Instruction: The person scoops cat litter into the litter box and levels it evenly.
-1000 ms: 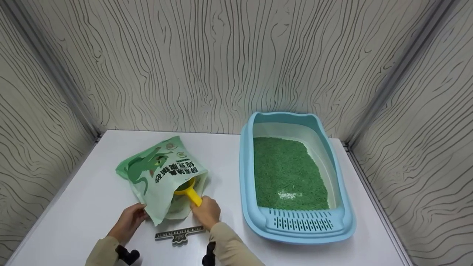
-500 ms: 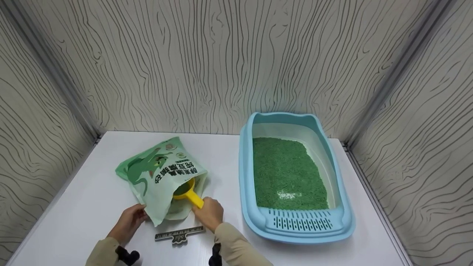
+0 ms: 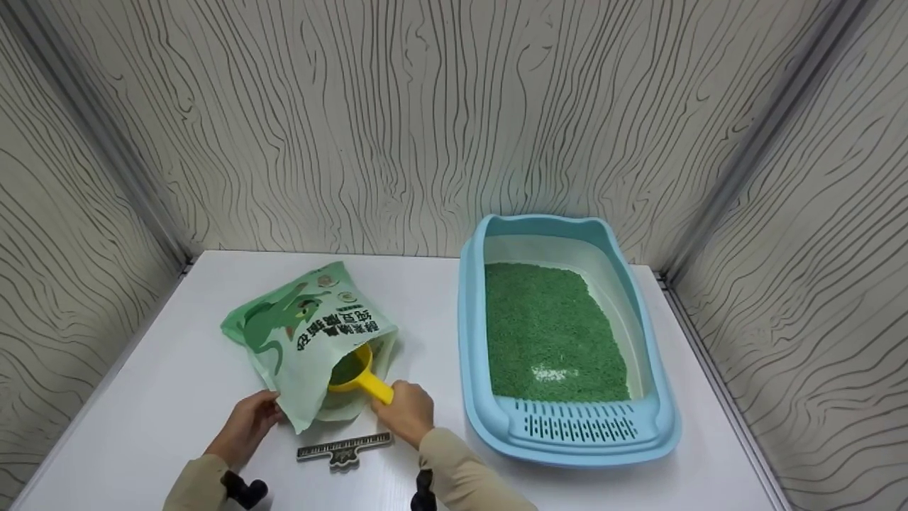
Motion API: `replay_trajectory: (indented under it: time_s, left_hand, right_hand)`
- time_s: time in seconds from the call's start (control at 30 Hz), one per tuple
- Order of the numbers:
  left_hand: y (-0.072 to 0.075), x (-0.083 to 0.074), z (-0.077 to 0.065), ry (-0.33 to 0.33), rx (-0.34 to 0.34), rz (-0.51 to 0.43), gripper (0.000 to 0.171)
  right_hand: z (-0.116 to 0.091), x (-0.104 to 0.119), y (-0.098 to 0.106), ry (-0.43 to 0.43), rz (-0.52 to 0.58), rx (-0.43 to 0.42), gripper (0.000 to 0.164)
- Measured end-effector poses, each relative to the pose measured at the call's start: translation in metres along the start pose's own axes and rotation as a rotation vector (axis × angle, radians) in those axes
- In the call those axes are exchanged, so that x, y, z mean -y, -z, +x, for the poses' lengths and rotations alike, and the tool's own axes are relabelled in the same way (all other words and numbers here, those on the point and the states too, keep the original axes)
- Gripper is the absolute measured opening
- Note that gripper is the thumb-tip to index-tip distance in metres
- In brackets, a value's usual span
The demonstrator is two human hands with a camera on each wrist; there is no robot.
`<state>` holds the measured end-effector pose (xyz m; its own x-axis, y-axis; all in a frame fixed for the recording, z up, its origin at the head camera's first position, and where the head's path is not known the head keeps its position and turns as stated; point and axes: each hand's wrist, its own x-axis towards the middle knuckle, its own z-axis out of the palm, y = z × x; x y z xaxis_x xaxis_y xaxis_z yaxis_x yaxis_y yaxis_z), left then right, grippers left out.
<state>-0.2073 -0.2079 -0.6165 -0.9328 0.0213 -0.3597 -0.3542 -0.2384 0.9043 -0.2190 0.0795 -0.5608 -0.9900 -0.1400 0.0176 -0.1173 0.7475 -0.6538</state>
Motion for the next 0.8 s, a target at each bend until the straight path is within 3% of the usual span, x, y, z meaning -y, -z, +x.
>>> replay_trajectory:
  time_s: [0.4,0.8]
  left_hand:
    - [-0.002,-0.001,0.001,0.009,-0.031,-0.004,0.016]
    - [-0.002,-0.001,-0.001,0.003,-0.005,-0.012,0.015]
  right_hand:
    - [0.0,-0.001,0.012,-0.004,-0.007,0.042,0.027]
    - [-0.005,0.002,0.019,0.019,-0.039,0.041,0.026]
